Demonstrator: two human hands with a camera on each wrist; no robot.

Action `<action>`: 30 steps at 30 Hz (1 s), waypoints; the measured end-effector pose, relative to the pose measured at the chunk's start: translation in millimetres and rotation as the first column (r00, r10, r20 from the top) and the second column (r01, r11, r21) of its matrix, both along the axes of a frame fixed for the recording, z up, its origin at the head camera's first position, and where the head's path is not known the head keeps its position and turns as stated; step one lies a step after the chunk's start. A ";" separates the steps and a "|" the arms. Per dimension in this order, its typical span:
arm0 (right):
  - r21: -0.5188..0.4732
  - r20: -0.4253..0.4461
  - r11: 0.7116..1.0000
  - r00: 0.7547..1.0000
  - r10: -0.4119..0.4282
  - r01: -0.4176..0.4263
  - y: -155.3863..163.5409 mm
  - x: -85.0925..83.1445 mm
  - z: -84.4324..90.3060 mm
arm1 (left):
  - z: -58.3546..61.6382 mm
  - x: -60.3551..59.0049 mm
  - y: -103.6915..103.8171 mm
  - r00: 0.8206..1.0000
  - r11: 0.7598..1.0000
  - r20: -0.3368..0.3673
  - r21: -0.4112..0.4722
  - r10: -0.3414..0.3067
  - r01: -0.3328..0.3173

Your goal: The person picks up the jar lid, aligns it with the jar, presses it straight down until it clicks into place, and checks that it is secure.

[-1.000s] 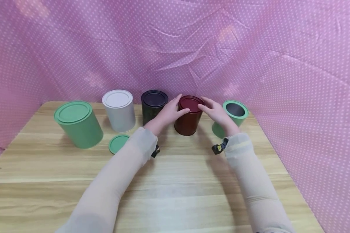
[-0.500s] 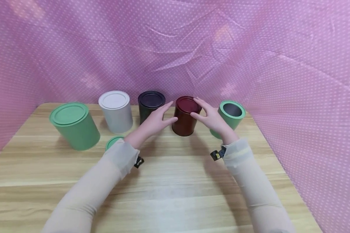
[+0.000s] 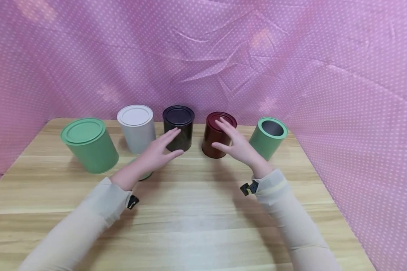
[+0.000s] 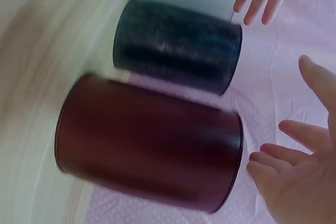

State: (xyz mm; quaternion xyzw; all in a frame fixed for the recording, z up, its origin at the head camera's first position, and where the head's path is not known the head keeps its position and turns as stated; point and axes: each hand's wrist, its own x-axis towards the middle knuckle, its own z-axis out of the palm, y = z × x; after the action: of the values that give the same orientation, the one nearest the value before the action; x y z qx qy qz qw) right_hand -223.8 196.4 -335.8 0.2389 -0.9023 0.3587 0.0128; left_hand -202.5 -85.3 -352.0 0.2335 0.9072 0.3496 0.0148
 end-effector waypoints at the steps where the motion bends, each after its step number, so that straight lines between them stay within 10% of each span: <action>1: 0.008 -0.011 1.000 1.000 0.018 -0.018 -4.0 1.2 -1.0 | -1.3 2.8 -6.1 1.000 1.000 0.000 -0.005 0.011 -0.011; 13: 0.053 -0.057 0.984 0.983 0.174 -0.171 -48.9 11.8 -21.1 | -23.6 24.1 -70.7 0.993 0.991 0.021 -0.077 0.115 -0.113; 30: 0.107 0.213 0.961 0.950 0.228 -0.254 -115.6 -3.5 -55.2 | -52.2 25.8 -124.4 0.978 0.979 0.114 -0.122 0.177 -0.163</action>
State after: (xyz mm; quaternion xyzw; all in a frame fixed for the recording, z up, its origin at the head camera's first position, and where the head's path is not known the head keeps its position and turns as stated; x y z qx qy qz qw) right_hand -227.3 80.8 -391.0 0.3107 -0.8849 0.3187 -0.1373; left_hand -176.7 -209.7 -404.2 0.1315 0.9393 0.3122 0.0545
